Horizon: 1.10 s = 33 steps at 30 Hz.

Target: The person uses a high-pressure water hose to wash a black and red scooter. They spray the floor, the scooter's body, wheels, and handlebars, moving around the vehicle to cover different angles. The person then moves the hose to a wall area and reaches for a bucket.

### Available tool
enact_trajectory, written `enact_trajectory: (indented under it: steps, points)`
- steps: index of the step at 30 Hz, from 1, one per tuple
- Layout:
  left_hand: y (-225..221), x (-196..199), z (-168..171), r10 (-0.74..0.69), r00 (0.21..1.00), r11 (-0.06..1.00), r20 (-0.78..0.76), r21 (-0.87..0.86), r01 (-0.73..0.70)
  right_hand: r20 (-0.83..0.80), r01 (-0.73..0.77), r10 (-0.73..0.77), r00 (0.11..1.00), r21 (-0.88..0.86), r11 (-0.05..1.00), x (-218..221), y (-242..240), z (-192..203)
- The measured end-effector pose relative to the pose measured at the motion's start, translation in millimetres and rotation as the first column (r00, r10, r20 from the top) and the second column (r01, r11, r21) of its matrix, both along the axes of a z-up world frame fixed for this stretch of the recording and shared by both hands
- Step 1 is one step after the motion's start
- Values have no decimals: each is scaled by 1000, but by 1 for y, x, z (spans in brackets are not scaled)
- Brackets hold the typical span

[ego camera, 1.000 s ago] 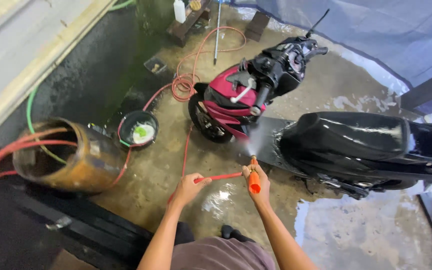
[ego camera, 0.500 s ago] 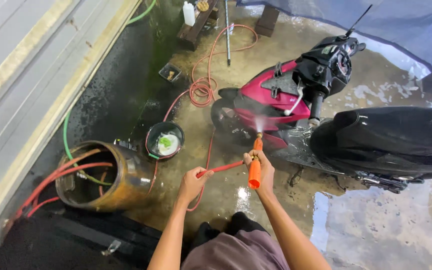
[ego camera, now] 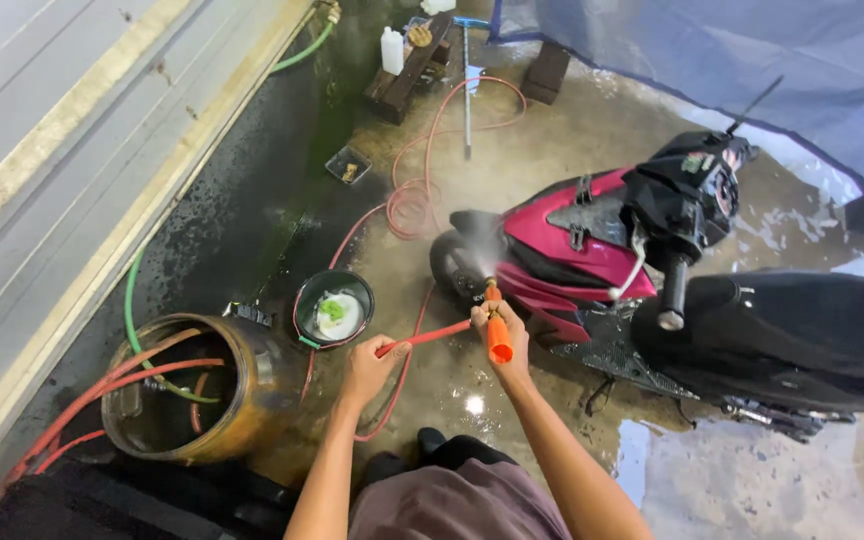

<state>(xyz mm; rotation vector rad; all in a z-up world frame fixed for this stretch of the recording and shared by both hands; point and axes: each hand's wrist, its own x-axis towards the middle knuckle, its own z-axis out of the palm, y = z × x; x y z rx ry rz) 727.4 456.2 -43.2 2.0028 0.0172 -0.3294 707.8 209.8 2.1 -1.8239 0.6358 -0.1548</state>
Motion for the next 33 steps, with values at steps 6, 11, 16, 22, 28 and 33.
enact_trajectory:
  steps: [6,11,16,22,28,33]
  points:
    - [19,34,-11,-52,999,998,7,18,52,-17,59,-59,998,-14,998,34,16,-30]
    - [52,76,-44,-178,983,984,-55,10,179,-5,96,-96,995,22,995,52,50,-31]
    - [97,111,-102,-374,924,924,-79,54,379,64,209,-211,975,35,977,47,115,-19]
    - [137,118,-107,-540,831,836,-130,30,548,96,339,-334,937,-35,940,23,169,-24]
    - [153,95,-124,-647,736,756,-201,-44,653,52,452,-450,891,-24,892,-26,198,-40]
    - [166,71,-152,-678,665,698,-313,9,716,-3,417,-417,909,15,909,-58,199,-66]
